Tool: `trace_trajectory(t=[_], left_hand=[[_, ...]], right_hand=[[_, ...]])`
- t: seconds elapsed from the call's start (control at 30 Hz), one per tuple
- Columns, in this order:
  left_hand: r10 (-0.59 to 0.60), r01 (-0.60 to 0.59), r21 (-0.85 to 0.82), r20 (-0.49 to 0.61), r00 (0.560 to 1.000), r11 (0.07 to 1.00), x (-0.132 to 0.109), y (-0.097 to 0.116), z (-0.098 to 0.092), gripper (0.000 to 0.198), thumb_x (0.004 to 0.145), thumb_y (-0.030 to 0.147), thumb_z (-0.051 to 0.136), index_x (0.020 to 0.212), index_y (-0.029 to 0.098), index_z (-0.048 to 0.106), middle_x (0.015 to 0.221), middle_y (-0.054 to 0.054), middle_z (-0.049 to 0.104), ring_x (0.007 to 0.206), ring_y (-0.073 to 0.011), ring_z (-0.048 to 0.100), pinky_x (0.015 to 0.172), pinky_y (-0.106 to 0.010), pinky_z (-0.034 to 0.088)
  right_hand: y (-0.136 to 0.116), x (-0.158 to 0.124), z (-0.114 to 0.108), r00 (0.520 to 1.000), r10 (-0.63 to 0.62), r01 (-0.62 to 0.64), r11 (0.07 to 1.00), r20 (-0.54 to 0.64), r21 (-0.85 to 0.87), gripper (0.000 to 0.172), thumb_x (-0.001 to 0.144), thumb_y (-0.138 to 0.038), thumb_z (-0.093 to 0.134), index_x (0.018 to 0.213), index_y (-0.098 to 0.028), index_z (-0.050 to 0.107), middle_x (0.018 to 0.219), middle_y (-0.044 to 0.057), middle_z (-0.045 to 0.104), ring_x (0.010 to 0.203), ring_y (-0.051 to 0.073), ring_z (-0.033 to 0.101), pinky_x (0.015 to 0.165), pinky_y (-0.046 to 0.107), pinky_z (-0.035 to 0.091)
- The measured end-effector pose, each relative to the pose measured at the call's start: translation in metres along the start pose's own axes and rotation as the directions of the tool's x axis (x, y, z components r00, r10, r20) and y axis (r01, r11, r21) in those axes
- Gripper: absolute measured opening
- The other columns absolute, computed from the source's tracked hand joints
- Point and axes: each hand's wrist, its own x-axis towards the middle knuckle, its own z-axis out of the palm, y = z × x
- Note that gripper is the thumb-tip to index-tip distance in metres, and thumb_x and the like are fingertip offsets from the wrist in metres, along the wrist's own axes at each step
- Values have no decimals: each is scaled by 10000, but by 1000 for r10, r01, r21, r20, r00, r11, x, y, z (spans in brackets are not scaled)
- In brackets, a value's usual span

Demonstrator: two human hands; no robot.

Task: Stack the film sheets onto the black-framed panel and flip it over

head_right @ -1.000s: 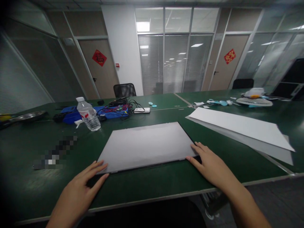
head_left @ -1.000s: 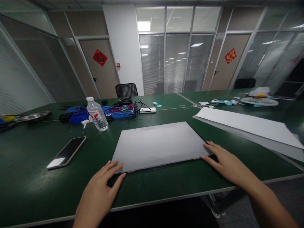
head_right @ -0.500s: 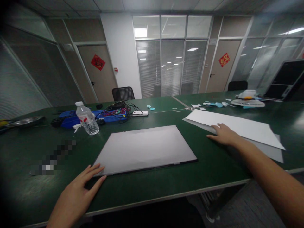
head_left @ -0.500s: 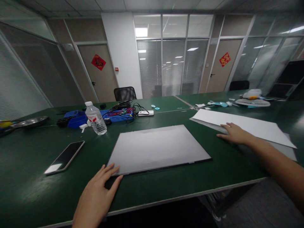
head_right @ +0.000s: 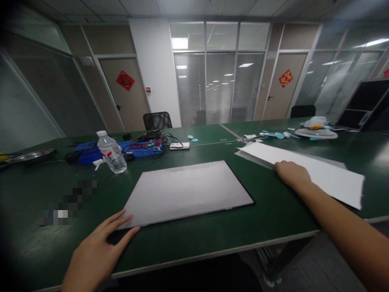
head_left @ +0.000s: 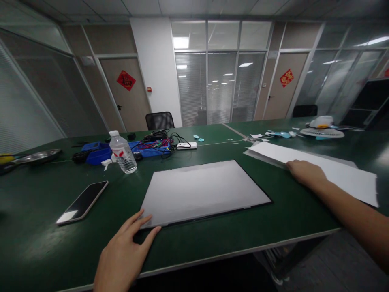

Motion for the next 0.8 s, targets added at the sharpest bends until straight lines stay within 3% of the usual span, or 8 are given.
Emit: trace_trajectory(t=[0.1,0.23,0.33,0.43,0.57,0.67,0.8], left_hand=[[1,-1,-35,-4,1000,999,-1,-1,-1,412,862,597,669,1140,352,852,1446,24,727,1157,-289,779,876,-357,655],[-11,11,-51,1,1000,999,-1,-3,-1,421,873,580,670,1179,346,838,1455,12,721,1147,-289,783,907,-369,654],[-7,7,-48,12,1000,999,-1,-5,1,450,885,585,667,1238,347,814,1480,8,704,1191,-298,766,930,-382,652],[1,-1,-51,-1,1000,999,-1,-4,2,544,888,596,665,1352,327,755,1506,-9,686,1251,-309,737,956,-392,647],[-22,20,-52,-37,999,998,-2,4,1,628,898,579,650,1460,299,672,1500,-35,690,1293,-320,712,988,-413,638],[-20,18,-49,-42,999,999,-2,9,-1,627,906,577,636,1462,289,669,1490,-41,697,1282,-320,718,975,-419,644],[-6,5,-40,-9,1000,999,-1,8,-4,576,912,574,638,1422,316,709,1498,-26,692,1207,-308,756,917,-409,663]], right_hand=[[-24,-12,-26,996,8,3,993,92,-121,456,1078,-288,340,979,-114,750,1009,227,744,874,277,696,690,385,385],[-67,-35,-48,999,-21,18,994,-27,-108,447,1083,-361,371,1197,-140,742,1088,219,766,893,322,732,674,392,422],[-107,-67,-50,985,-135,129,990,-111,-53,429,1043,-322,446,1339,-196,730,1210,173,782,979,350,758,732,424,531],[-149,-107,-44,920,-351,366,928,-175,65,406,1035,-303,474,1323,-266,757,1360,86,749,1160,321,740,901,447,613],[-201,-148,-36,831,-526,554,810,-181,190,406,1054,-256,468,1318,-325,767,1328,42,767,1167,268,749,972,474,639],[-226,-159,-33,769,-620,637,723,-156,267,399,1044,-216,500,1307,-326,779,1326,43,770,1207,274,740,1016,503,629],[-242,-157,-37,741,-663,640,650,-106,410,378,1064,-253,525,1350,-311,765,1411,47,727,1335,271,674,1128,503,567]])
